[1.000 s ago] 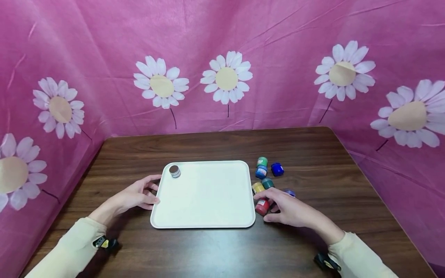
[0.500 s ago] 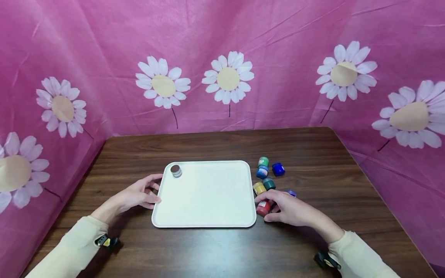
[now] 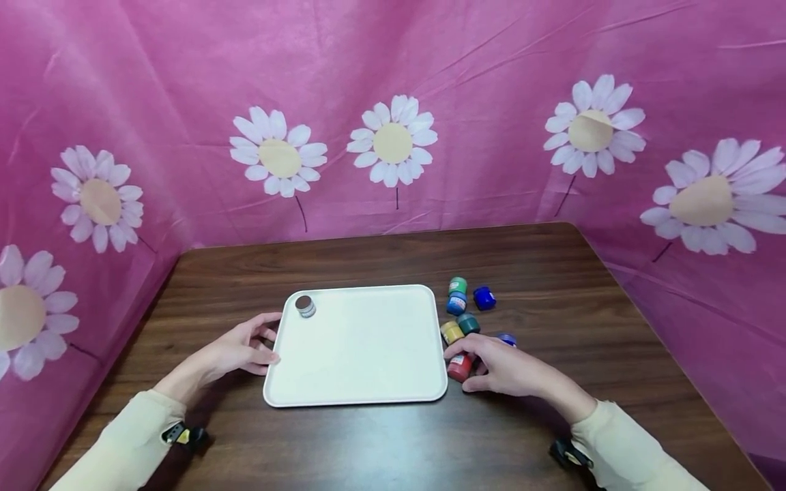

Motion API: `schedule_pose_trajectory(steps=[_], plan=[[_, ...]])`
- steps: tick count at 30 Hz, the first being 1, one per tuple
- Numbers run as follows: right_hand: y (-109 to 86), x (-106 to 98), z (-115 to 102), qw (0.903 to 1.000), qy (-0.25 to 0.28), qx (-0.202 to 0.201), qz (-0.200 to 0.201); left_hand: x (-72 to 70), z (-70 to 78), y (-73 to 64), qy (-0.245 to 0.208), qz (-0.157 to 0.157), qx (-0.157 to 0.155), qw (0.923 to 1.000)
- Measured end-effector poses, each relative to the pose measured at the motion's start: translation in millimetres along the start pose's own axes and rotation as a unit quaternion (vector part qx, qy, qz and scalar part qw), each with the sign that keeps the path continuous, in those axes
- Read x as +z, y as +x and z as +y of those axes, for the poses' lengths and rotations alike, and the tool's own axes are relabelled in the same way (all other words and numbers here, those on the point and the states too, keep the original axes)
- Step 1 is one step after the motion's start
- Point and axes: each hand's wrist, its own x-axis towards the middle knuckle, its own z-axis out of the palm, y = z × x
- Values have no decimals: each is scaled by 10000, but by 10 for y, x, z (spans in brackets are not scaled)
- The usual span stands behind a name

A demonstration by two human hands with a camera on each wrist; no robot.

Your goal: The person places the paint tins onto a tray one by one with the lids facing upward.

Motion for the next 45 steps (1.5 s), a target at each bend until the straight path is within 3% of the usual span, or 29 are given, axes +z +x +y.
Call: schedule_pose_trajectory(steps=[20,33,45], plan=[[-17,61,7,9993,-115,-357,-71,24,-40,-46,-101,-93,105,9999],[-8,-20,-26,9995,-272,62,-152,4,-35,-18,-165,-126,109,9997],[20,-36,-103,9996,-254,-22,-149,-4,9,-28,-63,-64,83,9999]])
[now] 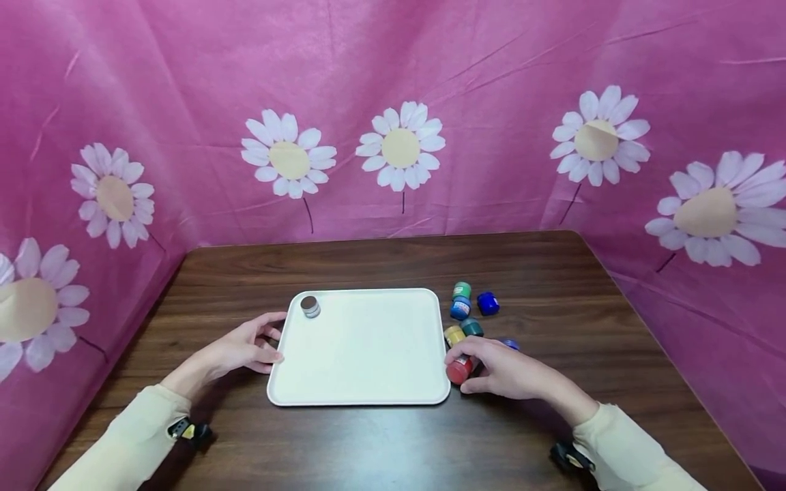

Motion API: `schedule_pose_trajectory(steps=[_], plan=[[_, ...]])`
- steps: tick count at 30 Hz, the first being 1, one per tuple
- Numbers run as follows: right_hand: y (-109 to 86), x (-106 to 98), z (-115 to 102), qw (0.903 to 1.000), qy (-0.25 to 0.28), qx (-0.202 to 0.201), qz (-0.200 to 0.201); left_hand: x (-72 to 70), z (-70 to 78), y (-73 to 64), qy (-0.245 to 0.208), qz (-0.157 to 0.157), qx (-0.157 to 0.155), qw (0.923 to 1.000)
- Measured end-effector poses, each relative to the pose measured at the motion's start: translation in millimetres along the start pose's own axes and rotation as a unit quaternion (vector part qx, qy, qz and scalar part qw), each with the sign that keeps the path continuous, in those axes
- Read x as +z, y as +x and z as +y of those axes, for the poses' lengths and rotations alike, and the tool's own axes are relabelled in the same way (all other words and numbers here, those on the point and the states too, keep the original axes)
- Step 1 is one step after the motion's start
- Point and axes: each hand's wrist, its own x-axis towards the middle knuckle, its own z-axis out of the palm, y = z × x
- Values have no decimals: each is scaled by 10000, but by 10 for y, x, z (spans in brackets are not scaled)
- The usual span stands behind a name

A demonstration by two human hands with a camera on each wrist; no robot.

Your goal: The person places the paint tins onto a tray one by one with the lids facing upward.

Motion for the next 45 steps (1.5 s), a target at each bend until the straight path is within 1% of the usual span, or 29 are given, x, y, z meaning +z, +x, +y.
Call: schedule_pose_trajectory(steps=[6,10,13,18,21,28,33,38,45], plan=[[11,5,-22,9994,133,-298,142,27,-3,20,-39,-21,-20,10000],[44,19,-20,9985,208,-462,184,20,-10,24,-15,1,-21,10000],[76,22,-12,9985,233,-461,159,2,-12,19,-41,21,-15,10000],[107,8,-17,9991,279,-322,86,-9,-18,12,-109,-14,14,9999],[146,-10,-34,9989,335,-340,36,-12,-12,10,-103,-16,12,9999],[304,-26,-81,9972,408,-620,84,-8,5,19,-82,-4,-19,10000],[428,-25,-140,9971,427,-626,24,-1,-9,29,-93,-5,-13,10000],[588,-11,-161,9977,246,-627,-101,2,-9,25,-79,12,-16,10000],[810,0,-221,9976,368,-468,-353,3,6,12,-55,26,-7,10000]])
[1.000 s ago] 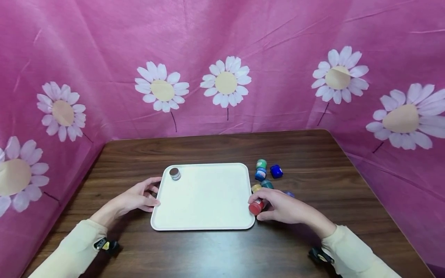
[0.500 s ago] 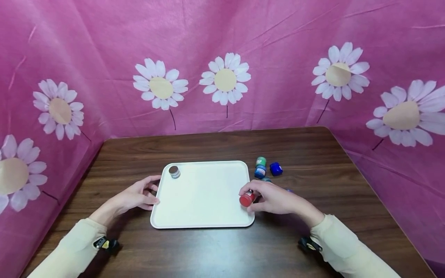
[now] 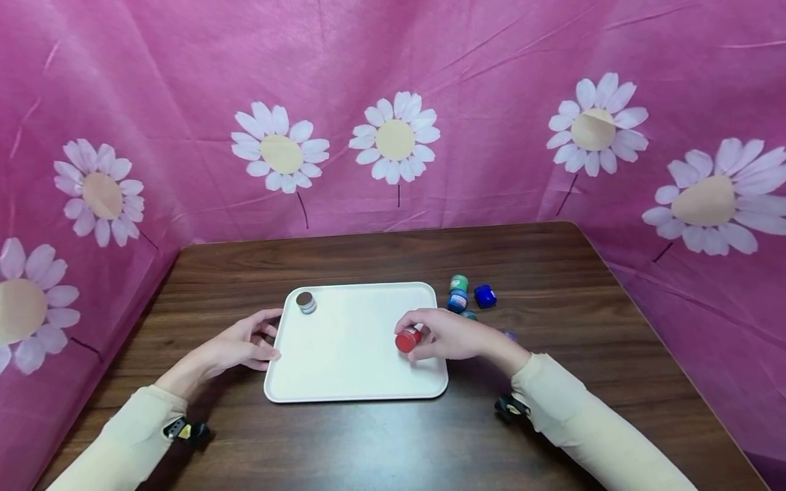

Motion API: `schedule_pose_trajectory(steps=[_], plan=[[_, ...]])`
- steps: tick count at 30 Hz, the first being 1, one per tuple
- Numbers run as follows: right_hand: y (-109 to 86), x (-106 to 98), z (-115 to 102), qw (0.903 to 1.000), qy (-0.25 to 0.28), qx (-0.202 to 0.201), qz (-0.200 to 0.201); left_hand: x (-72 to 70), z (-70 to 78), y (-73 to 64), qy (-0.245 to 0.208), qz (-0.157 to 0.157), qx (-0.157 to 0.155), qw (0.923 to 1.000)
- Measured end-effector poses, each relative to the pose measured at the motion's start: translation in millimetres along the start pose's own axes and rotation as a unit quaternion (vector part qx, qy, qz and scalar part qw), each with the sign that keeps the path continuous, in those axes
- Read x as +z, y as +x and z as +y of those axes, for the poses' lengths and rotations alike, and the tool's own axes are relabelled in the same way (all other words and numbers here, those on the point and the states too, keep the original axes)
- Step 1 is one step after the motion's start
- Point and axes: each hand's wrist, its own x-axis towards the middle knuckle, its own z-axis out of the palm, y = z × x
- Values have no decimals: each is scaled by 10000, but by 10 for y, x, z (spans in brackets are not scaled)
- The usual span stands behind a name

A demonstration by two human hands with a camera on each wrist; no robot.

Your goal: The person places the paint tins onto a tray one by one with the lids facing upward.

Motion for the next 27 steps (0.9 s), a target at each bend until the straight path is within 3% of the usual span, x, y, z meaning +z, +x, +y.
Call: schedule_pose_trajectory(steps=[14,27], plan=[[473,-13,-163,9991,275,-328,75,-4,0,10,-16,-38,8,10000],[832,-13,-189,9979,449,-222,408,-2,-5,-5,5,-118,54,9999]])
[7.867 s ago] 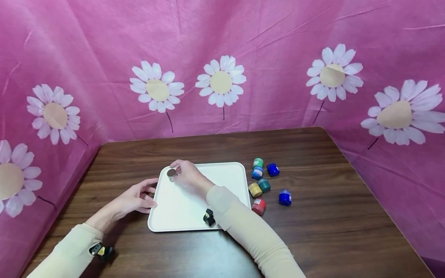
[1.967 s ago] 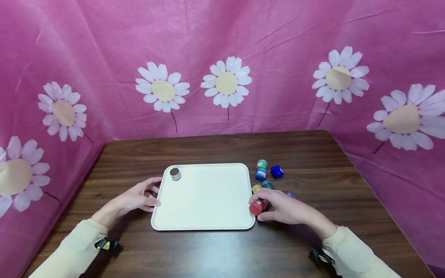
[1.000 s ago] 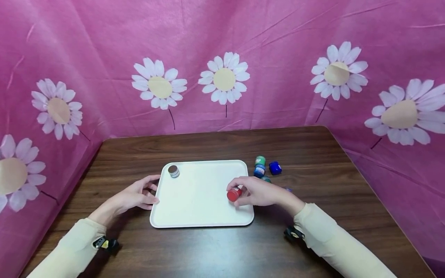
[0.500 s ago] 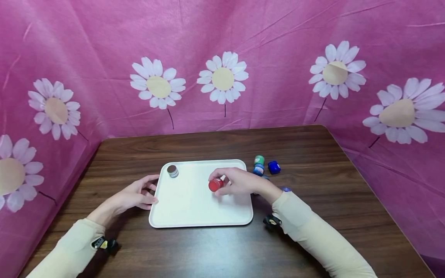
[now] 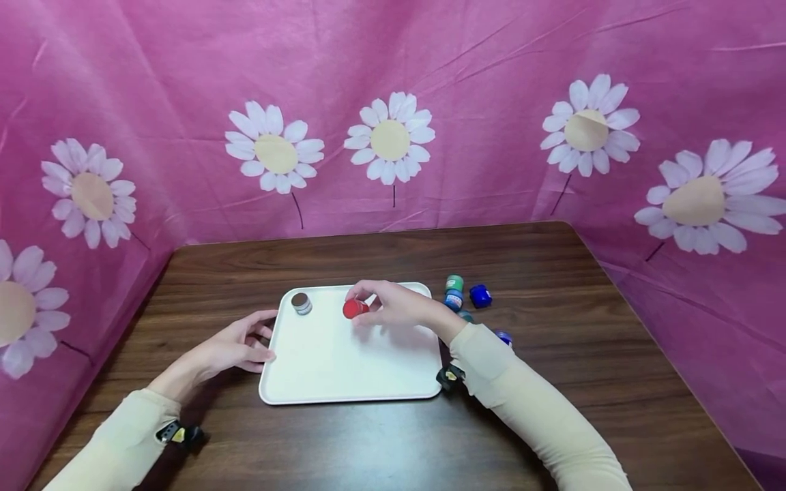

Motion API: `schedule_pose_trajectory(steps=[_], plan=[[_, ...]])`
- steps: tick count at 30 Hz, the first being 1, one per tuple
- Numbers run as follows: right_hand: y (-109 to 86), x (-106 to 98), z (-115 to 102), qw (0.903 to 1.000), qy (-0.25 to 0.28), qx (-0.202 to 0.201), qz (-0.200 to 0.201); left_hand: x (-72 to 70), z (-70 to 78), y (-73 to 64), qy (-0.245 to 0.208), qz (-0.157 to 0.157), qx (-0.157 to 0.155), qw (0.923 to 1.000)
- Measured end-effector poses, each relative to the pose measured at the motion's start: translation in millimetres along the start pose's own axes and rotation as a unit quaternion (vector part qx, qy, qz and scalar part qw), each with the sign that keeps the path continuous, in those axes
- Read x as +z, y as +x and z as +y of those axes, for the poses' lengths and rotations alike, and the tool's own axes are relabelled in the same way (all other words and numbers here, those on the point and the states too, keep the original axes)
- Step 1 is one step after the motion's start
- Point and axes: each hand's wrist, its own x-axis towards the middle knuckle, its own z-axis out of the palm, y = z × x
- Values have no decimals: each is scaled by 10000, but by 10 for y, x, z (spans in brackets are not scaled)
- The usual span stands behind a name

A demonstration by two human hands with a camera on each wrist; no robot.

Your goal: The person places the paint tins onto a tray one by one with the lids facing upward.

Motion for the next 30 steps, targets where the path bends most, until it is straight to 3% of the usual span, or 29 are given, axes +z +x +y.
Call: schedule_pose_trajectory(steps=[11,19,30], plan=[[193,88,13,9988,408,191,182,-11,-11,3,25,5,-39,10000],[267,109,27,9920,1128,540,159,-3,-14,-4,-41,-20,44,10000],[399,152,130,9874,1306,745,493,-3,-12,-5,-33,-7,18,10000]])
